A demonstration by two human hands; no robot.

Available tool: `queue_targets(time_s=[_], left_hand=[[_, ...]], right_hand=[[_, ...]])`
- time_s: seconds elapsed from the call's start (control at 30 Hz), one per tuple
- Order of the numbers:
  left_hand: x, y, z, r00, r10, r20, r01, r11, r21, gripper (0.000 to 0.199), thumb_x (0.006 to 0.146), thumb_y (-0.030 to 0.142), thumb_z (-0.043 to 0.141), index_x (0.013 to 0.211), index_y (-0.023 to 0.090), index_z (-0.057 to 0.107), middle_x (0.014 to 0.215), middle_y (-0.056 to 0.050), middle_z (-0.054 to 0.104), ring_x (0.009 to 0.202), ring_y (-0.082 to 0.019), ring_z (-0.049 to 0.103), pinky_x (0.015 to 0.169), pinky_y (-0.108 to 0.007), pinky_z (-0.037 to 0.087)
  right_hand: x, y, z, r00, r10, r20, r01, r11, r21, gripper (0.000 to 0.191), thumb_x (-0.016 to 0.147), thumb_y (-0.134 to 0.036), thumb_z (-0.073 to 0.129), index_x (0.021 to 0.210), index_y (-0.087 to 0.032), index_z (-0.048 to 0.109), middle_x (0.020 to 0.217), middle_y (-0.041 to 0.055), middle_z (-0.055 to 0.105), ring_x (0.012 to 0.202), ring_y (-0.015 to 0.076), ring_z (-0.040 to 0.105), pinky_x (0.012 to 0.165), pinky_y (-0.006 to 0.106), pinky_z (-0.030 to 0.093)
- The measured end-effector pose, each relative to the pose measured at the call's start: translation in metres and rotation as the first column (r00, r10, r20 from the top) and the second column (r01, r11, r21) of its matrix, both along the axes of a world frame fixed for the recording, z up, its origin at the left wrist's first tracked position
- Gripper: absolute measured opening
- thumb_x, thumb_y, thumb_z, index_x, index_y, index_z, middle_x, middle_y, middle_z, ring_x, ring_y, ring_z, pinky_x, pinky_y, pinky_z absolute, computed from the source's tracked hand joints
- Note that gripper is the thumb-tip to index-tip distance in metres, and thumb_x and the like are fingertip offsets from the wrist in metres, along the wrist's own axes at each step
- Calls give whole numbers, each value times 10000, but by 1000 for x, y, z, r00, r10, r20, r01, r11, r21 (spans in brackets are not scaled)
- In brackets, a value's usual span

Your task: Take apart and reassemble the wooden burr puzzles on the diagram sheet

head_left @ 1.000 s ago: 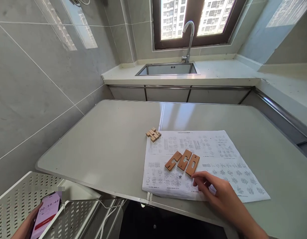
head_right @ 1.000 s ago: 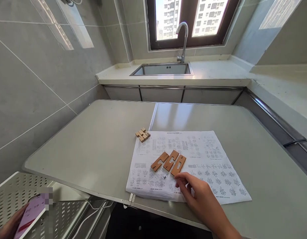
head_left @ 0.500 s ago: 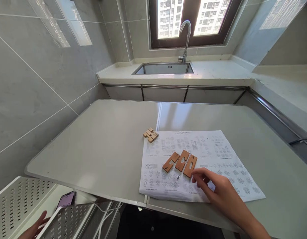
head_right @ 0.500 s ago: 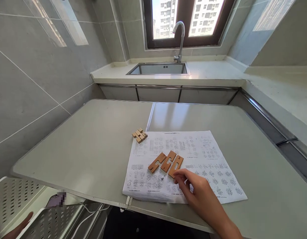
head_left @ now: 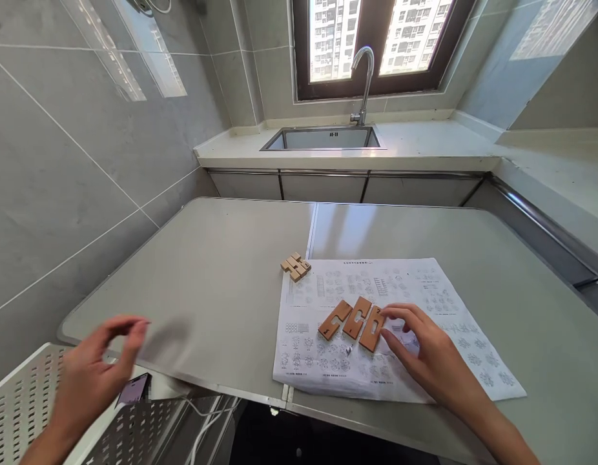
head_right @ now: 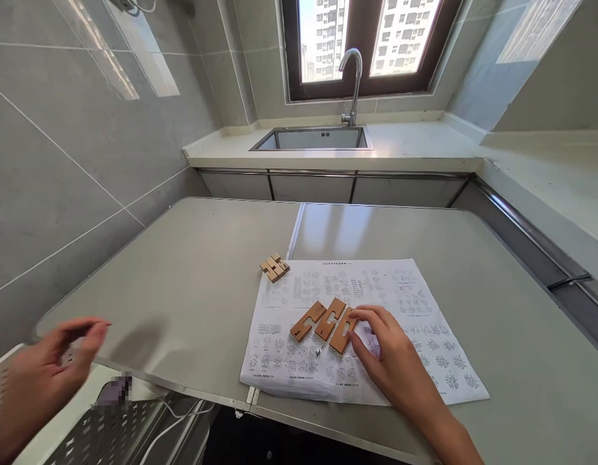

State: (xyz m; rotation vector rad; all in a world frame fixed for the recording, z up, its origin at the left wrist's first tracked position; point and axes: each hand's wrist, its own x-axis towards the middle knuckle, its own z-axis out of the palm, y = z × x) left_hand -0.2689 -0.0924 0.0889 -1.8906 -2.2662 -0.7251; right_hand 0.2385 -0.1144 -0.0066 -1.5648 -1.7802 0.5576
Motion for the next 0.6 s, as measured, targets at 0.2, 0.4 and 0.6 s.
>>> queue_targets(time_s=[0.2,0.4,0.6], left_hand=[[136,48,-16,670,-667,326,739,562,-371,297,1050,460,502,1071,233,693,885,-15,716,733,-165,622,678,-268,463],[216,66,-51,573,-777,260,793,446,-416,361,962,497,668,1154,198,602,1030,-62,711,761,-205,643,688,-324,456],[244,66,-63,590,-793,150,756,478,-448,440,886,515,772,1108,180,593,1069,-94,692,877,-276,681,749,-375,487]], right_hand=[[-5,-5,-20,998,-27,59,27,1000,7,657,933,-481,718,1514,-332,451,1539,122,498,1430,387,498,1153,609,481],[-14,-8,-34,993,-67,96,68,998,-6,764,882,-446,764,1548,-338,405,1541,126,505,1433,405,489,1151,636,464],[-17,-2,-34,993,-68,92,66,998,23,665,918,-415,729,1506,-319,433,1469,123,570,1372,387,538,1134,627,473]])
